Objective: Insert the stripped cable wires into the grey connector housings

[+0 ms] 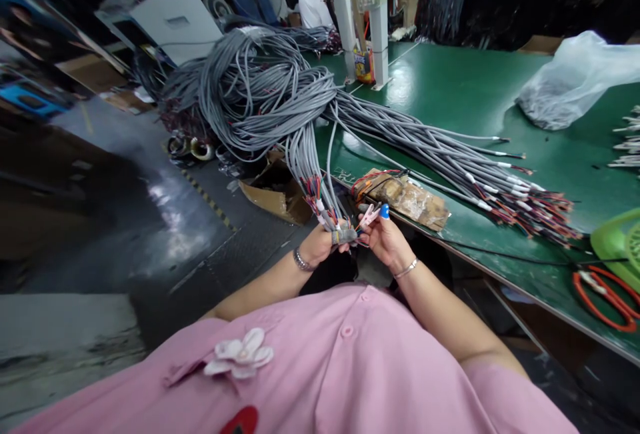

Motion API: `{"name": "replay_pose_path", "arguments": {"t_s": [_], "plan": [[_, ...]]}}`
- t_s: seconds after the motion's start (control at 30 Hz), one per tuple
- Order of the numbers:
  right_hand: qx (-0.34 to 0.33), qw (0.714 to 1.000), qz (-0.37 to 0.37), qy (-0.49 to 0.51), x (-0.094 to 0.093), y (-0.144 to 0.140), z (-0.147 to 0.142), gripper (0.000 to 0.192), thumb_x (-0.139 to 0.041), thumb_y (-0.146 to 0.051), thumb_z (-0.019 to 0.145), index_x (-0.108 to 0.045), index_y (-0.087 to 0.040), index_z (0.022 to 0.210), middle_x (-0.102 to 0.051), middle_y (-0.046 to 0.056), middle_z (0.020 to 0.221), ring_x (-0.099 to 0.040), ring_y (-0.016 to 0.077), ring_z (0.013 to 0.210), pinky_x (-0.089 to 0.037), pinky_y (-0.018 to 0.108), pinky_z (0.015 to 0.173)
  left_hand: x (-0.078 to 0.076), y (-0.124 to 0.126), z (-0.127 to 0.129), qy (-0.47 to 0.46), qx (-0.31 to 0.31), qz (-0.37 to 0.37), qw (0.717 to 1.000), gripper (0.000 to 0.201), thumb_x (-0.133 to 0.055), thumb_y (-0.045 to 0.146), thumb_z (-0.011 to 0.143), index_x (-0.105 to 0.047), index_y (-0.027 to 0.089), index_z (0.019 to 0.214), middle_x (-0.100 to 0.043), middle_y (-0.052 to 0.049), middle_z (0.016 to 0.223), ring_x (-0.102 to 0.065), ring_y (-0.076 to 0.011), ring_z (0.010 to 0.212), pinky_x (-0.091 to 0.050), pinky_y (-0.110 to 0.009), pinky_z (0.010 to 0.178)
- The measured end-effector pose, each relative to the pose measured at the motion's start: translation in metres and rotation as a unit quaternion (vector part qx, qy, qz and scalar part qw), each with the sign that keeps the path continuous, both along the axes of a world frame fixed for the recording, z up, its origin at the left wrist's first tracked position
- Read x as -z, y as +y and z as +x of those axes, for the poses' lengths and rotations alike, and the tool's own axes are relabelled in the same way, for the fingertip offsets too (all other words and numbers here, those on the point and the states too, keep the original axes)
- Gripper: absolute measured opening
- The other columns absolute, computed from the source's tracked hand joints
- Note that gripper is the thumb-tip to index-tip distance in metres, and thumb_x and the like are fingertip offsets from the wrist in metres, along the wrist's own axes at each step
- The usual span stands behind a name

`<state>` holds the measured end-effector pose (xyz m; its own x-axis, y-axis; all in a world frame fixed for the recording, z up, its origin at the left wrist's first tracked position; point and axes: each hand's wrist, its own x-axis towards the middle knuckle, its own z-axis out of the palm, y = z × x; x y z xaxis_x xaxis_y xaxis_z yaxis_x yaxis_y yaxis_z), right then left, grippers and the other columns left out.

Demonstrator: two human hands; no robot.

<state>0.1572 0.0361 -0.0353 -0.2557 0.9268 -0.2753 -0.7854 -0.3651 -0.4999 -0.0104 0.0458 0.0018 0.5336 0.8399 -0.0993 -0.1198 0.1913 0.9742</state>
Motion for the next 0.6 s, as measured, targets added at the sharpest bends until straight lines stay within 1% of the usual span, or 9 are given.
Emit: {"name": "replay_pose_path", "arguments": {"t_s": [0.1, 0.17, 0.27, 0.33, 0.43, 0.6], "plan": [[0.039, 0.999, -0.001, -0.008, 0.001, 0.003, -0.001, 0.034, -0.073, -0.051, 0.074, -0.065, -0.021, 0.086, -0.070, 0.001, 0.077, -0.059, 0.0112, 0.057, -0.049, 0.023, 0.051, 0.000, 0.000, 0.001, 0.010, -0.003, -0.002, 1.000, 0.032, -0.074, 0.034, 0.070, -0.057, 0.013, 0.054, -0.053, 0.001, 0.044, -0.046, -0.0074, 0.040, -0.035, -0.023, 0.048], [0.062, 0.998, -0.002, -0.025, 0.000, 0.004, -0.002, 0.033, -0.075, -0.049, 0.071, -0.065, -0.020, 0.084, -0.070, 0.000, 0.075, -0.059, 0.0114, 0.058, -0.050, 0.023, 0.053, -0.001, 0.000, 0.001, 0.020, 0.002, 0.003, 1.000, 0.033, -0.074, 0.035, 0.070, -0.057, 0.013, 0.053, -0.054, 0.001, 0.043, -0.046, -0.0076, 0.040, -0.035, -0.023, 0.048], [0.071, 0.997, -0.003, -0.040, -0.002, 0.004, -0.004, 0.035, -0.076, -0.050, 0.070, -0.066, -0.020, 0.084, -0.070, 0.000, 0.075, -0.061, 0.0124, 0.061, -0.052, 0.025, 0.057, -0.005, -0.001, 0.002, 0.030, 0.006, 0.006, 1.000, 0.034, -0.075, 0.036, 0.069, -0.056, 0.013, 0.051, -0.053, 0.000, 0.042, -0.046, -0.0077, 0.040, -0.035, -0.023, 0.048], [0.067, 0.997, -0.005, -0.041, -0.004, 0.003, -0.005, 0.036, -0.074, -0.052, 0.071, -0.067, -0.020, 0.086, -0.070, 0.000, 0.076, -0.059, 0.0121, 0.059, -0.051, 0.026, 0.056, -0.008, -0.002, 0.003, 0.036, 0.002, 0.003, 0.999, 0.036, -0.076, 0.037, 0.067, -0.056, 0.013, 0.050, -0.052, 0.000, 0.042, -0.045, -0.0076, 0.040, -0.035, -0.023, 0.047], [0.042, 0.998, 0.002, -0.038, -0.003, 0.001, -0.003, 0.040, -0.070, -0.058, 0.073, -0.067, -0.021, 0.088, -0.069, 0.000, 0.078, -0.057, 0.0117, 0.057, -0.049, 0.026, 0.054, -0.011, -0.003, 0.004, 0.041, 0.002, 0.006, 0.999, 0.037, -0.076, 0.039, 0.066, -0.056, 0.013, 0.050, -0.052, 0.001, 0.042, -0.045, -0.0073, 0.040, -0.035, -0.023, 0.047], [0.017, 0.999, 0.020, -0.028, 0.000, -0.002, 0.000, 0.046, -0.061, -0.066, 0.075, -0.066, -0.023, 0.088, -0.069, 0.002, 0.085, -0.060, 0.0133, 0.064, -0.048, 0.025, 0.054, -0.010, -0.003, 0.001, 0.042, -0.006, 0.004, 0.999, 0.036, -0.077, 0.040, 0.064, -0.057, 0.012, 0.053, -0.053, 0.001, 0.043, -0.044, -0.0066, 0.037, -0.032, -0.022, 0.043]]}}
